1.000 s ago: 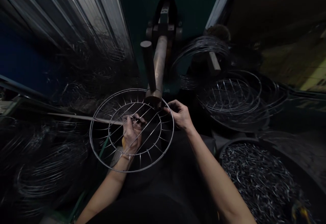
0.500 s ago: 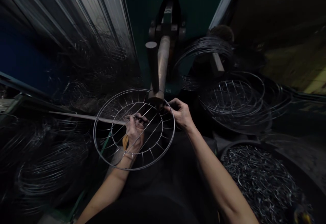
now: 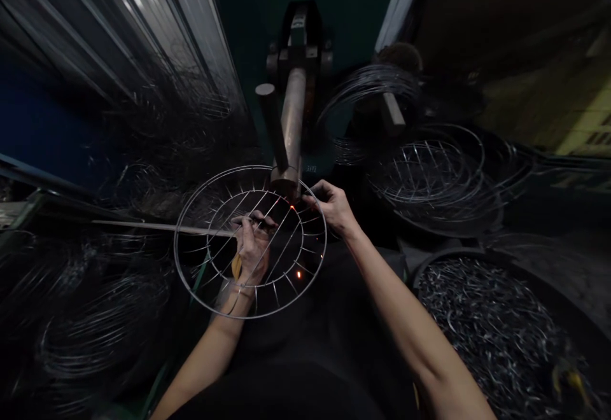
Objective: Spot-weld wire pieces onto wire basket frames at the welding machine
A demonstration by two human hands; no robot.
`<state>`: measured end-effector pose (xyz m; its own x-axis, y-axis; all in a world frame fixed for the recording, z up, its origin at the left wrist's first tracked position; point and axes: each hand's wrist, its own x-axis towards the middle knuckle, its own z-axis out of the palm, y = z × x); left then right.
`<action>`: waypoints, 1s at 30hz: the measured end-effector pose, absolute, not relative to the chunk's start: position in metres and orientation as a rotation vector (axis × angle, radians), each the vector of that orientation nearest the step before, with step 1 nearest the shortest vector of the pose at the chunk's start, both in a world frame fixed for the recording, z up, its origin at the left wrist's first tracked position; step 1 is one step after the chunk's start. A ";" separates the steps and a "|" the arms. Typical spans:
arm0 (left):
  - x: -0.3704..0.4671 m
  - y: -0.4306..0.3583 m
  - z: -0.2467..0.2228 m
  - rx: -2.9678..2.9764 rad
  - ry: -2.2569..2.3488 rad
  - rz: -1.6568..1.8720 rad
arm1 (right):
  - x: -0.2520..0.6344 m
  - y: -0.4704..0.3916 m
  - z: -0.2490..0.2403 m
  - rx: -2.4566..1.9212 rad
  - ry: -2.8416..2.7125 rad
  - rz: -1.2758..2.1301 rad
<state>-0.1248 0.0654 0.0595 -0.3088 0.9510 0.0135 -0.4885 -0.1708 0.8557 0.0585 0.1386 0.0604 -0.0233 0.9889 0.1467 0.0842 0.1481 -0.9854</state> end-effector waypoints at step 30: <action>-0.174 0.062 0.100 0.413 0.606 1.010 | 0.075 0.124 0.058 -1.190 -1.480 1.121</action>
